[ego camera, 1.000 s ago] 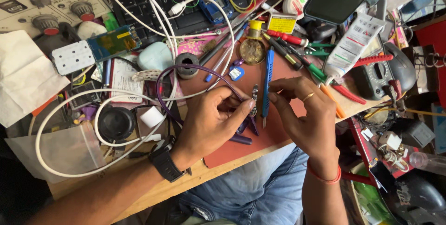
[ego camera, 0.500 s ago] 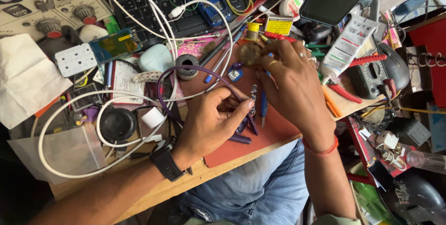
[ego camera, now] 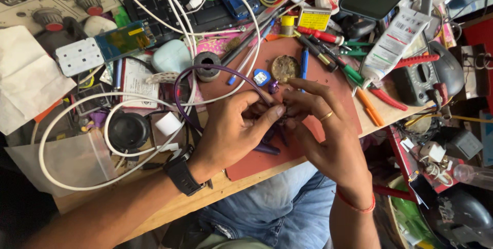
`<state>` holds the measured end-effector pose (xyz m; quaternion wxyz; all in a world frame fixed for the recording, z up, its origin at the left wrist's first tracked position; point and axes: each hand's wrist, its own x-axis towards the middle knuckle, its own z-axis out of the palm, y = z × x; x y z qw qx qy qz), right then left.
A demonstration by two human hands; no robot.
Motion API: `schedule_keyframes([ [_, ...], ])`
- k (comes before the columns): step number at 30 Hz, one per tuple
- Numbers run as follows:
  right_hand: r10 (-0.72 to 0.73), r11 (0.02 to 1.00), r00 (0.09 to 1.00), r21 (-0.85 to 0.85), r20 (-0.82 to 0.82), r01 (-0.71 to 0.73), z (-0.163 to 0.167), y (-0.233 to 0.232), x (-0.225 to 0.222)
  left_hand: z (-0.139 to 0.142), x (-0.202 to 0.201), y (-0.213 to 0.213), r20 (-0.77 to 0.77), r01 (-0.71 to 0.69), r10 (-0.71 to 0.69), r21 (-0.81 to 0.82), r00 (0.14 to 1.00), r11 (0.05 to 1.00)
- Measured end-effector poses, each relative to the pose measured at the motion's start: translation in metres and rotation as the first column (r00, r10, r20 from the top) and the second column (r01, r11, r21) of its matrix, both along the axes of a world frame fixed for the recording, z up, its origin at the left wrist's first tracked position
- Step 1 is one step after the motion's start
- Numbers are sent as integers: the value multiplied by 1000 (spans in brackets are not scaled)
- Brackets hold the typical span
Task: The person strips the outer sheath of a purple cable using a utility knife, then uses a soldering iron to heat and remove a small green circuit module from the cable. The person handles the cable and module throughout, using tools to modify the cable assembly.
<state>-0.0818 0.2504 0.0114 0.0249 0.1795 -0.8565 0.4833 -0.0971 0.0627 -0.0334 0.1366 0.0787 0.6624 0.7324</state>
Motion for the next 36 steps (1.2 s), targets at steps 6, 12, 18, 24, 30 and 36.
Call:
schedule_keyframes([
  [6, -104, 982, 994, 153, -43, 109, -5, 12, 9, 2, -1, -1, -121, -40, 31, -77, 992, 996],
  [12, -191, 974, 982, 126, -12, 191, -3, 15, 32, 0, 0, -1, -105, -46, 42, -35, 994, 998],
  [18, -280, 943, 952, 151, -128, 297, -13, -4, 61, -2, 2, 0, -110, -68, 68, 4, 992, 998],
  [24, -263, 960, 961, 75, -83, 269, -26, -28, 66, -3, 3, -1, -168, -106, 97, -48, 981, 993],
  [30, -460, 888, 888, 1, -8, 460, -22, -28, 49, 0, 4, -2, -151, -92, 85, -38, 985, 995],
  [36, -464, 885, 886, -30, -16, 464, -39, -30, 42, 0, 4, -2, -149, -97, 84, -86, 985, 992],
])
